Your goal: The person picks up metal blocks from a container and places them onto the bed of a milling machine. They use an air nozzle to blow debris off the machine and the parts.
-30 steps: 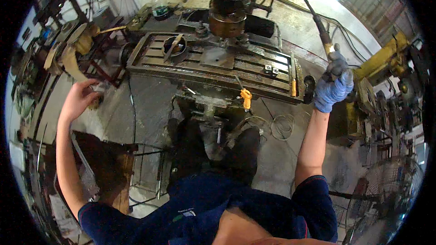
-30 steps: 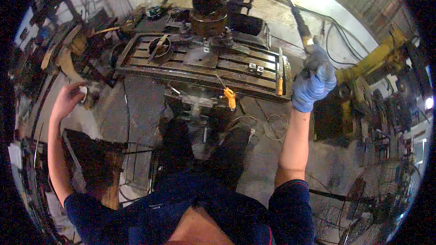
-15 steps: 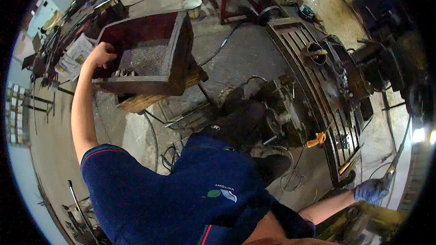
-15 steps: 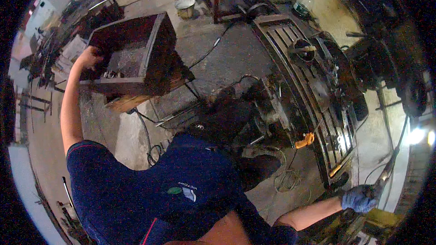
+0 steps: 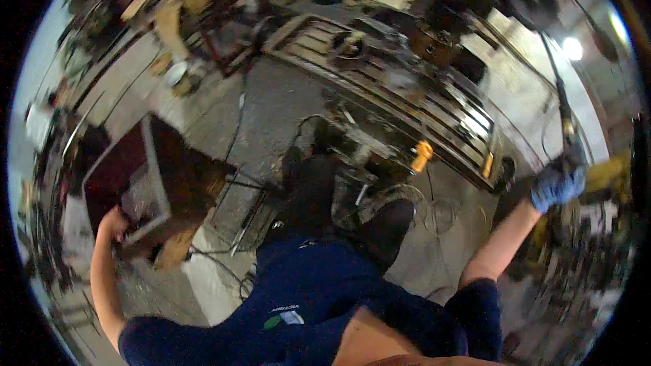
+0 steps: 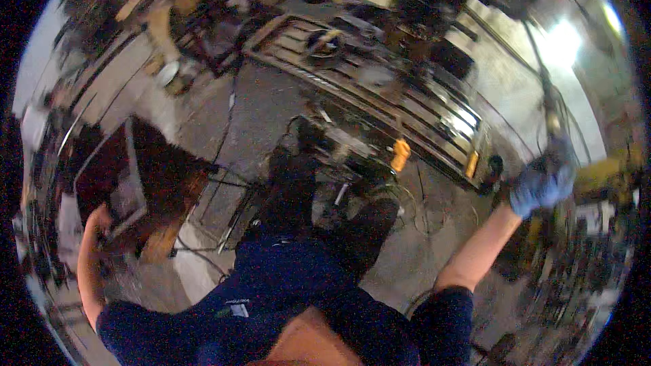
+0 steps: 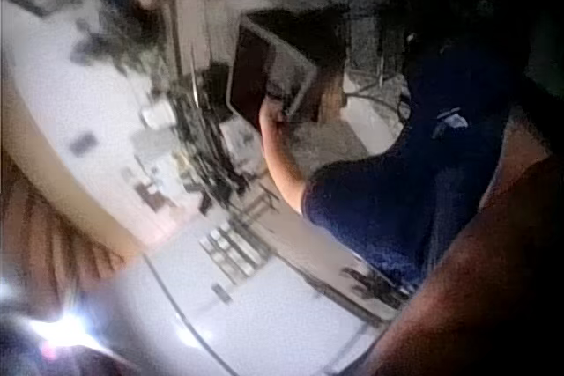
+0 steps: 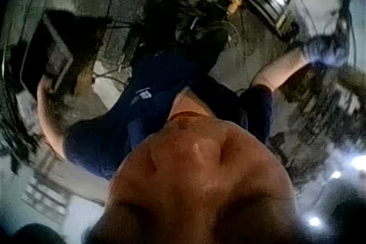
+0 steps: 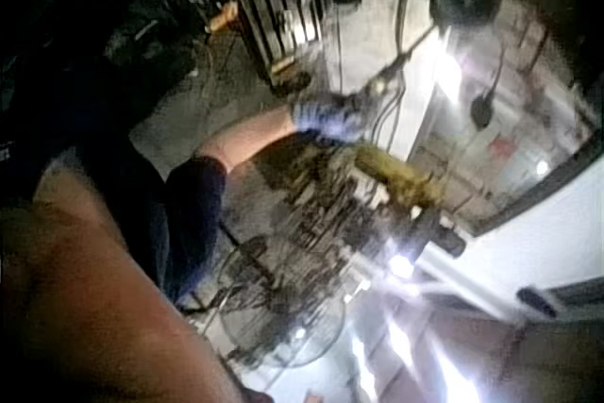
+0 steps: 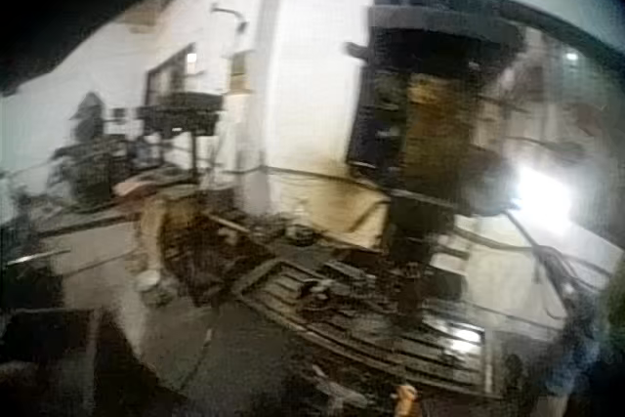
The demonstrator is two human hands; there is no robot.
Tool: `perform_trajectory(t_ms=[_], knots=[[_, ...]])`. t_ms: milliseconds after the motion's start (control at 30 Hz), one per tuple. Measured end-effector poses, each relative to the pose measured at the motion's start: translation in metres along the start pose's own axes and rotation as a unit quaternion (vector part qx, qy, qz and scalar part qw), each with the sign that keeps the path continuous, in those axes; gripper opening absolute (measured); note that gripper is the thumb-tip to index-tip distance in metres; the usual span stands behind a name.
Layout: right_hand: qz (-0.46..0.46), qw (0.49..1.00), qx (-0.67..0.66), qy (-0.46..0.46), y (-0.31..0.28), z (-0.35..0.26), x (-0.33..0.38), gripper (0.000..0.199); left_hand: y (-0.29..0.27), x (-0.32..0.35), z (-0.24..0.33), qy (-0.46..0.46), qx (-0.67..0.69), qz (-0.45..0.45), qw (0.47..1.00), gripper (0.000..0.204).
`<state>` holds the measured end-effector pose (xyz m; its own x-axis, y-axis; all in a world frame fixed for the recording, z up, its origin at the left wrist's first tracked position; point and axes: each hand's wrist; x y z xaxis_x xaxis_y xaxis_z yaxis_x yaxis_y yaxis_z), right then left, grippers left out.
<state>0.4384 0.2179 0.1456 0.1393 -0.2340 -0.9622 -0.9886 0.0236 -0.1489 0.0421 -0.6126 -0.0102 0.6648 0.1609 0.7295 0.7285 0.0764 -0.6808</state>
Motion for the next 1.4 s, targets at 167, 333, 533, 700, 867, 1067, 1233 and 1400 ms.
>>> perform_trajectory(t_ms=[167,333,533,700,867,1067,1233,1400], knots=[[0.021,0.994,-0.106,0.023,-0.001,-0.013,-0.013,0.019,0.006,-0.040,-0.037,0.079,-0.060,0.097,0.990,0.023],[-0.018,0.951,-0.307,-0.034,0.003,-0.020,-0.044,0.024,0.011,-0.055,-0.070,0.153,-0.088,0.188,0.966,0.021],[0.046,0.999,-0.009,-0.009,-0.007,-0.020,-0.085,0.024,-0.025,-0.008,-0.007,0.213,-0.007,0.270,0.939,0.026],[-0.042,0.984,0.124,-0.122,-0.030,-0.003,-0.122,0.020,-0.102,0.018,0.040,0.283,0.184,0.236,0.911,0.019],[-0.043,0.941,0.284,-0.177,-0.037,-0.029,-0.114,0.019,-0.150,0.103,0.194,0.436,0.217,0.325,0.811,0.021],[-0.265,0.953,0.081,0.122,0.006,-0.077,0.051,0.029,-0.094,0.189,0.406,0.631,0.123,0.244,0.726,0.040],[-0.294,0.793,-0.268,0.462,0.043,-0.083,0.159,0.027,-0.014,0.240,0.503,0.773,-0.062,0.289,0.561,0.040],[-0.315,0.739,-0.195,0.563,0.059,-0.015,0.257,0.038,0.047,0.242,0.538,0.790,0.188,-0.018,0.583,0.036]])
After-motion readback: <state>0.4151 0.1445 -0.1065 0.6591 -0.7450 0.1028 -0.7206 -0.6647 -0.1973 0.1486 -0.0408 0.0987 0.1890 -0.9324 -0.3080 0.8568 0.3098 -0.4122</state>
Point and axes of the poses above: each hand's wrist, its own x-axis away from the middle knuckle, its own y-axis out of the palm, z = x × y, and after that the axes turned 12 degrees about -z, right-handed
